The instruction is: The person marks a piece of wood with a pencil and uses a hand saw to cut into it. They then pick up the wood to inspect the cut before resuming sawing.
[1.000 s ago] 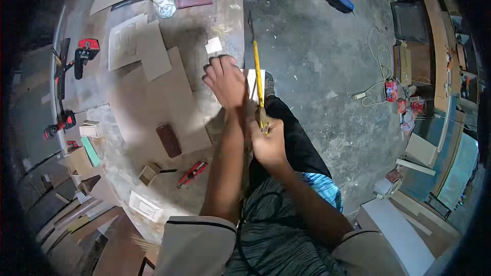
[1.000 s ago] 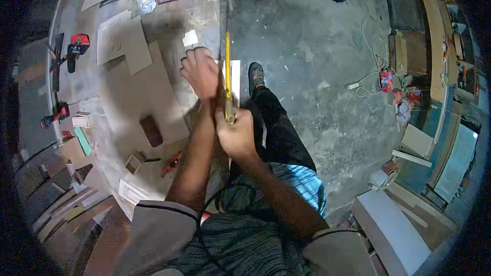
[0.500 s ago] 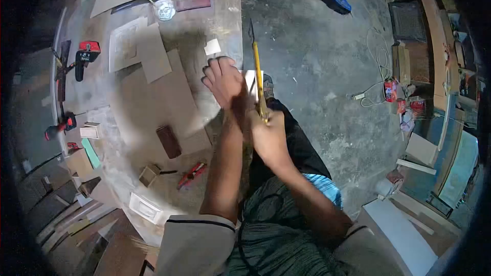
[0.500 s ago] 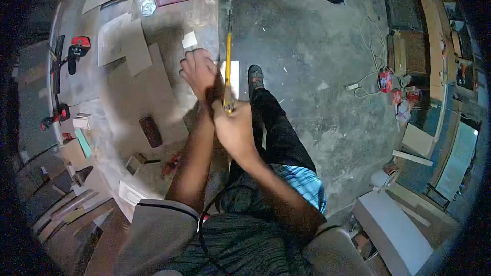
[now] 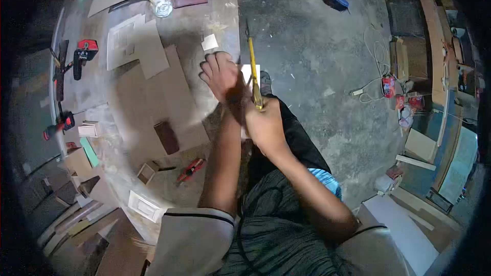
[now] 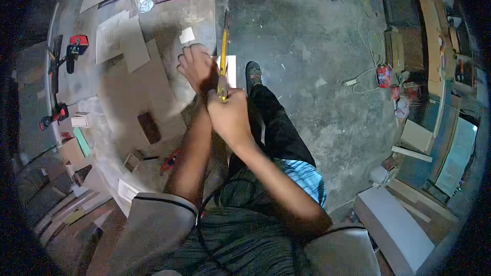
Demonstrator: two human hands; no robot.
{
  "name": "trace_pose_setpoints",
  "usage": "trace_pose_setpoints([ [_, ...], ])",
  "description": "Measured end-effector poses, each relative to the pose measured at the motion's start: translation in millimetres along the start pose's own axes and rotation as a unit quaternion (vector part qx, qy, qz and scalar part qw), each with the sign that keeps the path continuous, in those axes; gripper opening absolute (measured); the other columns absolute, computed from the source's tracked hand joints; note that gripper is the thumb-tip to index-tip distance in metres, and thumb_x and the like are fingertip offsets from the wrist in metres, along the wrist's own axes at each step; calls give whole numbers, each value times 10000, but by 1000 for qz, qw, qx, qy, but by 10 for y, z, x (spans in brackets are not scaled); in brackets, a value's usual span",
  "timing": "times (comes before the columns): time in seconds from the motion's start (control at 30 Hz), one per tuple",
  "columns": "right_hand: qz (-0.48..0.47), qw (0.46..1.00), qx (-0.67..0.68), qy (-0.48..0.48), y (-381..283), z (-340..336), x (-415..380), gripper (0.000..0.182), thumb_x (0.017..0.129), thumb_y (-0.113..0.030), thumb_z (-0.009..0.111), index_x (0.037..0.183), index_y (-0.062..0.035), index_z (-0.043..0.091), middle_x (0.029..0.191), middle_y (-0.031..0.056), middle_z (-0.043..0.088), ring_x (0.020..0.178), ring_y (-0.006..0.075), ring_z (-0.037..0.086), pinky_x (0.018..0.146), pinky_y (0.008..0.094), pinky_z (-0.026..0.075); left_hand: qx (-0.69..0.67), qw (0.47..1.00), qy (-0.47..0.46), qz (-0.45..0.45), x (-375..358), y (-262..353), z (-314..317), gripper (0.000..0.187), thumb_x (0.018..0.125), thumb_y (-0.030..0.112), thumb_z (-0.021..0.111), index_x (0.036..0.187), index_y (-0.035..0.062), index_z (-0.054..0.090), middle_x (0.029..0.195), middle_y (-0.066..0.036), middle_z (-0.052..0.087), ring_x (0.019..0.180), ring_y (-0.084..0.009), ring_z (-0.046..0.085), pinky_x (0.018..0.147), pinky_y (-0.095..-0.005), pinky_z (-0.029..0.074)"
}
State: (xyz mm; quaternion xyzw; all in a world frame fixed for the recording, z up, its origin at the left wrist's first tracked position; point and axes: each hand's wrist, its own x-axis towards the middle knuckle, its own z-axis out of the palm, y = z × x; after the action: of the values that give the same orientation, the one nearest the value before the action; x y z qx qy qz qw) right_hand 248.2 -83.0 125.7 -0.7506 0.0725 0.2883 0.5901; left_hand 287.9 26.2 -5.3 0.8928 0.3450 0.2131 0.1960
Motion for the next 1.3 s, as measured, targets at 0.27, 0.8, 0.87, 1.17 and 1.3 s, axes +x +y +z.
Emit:
trace_pose_setpoints([
  [0.27, 25, 999, 41, -14, -101, -108, -279, 383, 1041, -206, 619, 709, -22, 564, 592, -29, 498, 466, 80, 406, 434, 318, 318, 32, 999, 27, 1, 2, -2, 44, 156, 884, 168, 624, 1038, 176, 607, 1083, -76, 548, 1070, -320, 532, 909, -468, 396],
  [0.8, -33, 999, 3, -28, -18, -192, -557, 309, 989, -123, 598, 693, -30, 589, 590, -11, 535, 480, 77, 487, 444, 283, 326, 48, 998, 42, 9, 16, -17, 66, 126, 910, 153, 599, 1033, 168, 622, 1073, -82, 567, 1061, -320, 548, 899, -475, 407],
  [0.87, -21, 1000, 0, -2, -36, -130, -315, 353, 969, -167, 613, 738, 101, 615, 551, 95, 523, 560, 129, 518, 530, 392, 414, 23, 999, 37, 4, -6, 19, 23, 140, 906, 129, 593, 1039, 157, 630, 1071, -92, 584, 1067, -343, 556, 909, -505, 409],
  [1.17, 48, 997, 56, -21, -87, -204, -308, 354, 978, -186, 643, 710, 44, 628, 600, 39, 576, 566, 110, 517, 532, 371, 412, 35, 999, 30, 6, -19, -6, 38, 141, 890, 164, 615, 1031, 177, 616, 1065, -79, 559, 1077, -316, 543, 917, -464, 401],
  [1.3, 94, 989, 114, -4, -150, -97, 151, 364, 1004, -204, 606, 745, 50, 631, 572, 12, 546, 513, 86, 451, 490, 329, 359, 36, 999, 31, 6, 16, -11, 37, 145, 884, 157, 623, 1027, 178, 622, 1055, -73, 559, 1067, -312, 547, 915, -467, 400],
])
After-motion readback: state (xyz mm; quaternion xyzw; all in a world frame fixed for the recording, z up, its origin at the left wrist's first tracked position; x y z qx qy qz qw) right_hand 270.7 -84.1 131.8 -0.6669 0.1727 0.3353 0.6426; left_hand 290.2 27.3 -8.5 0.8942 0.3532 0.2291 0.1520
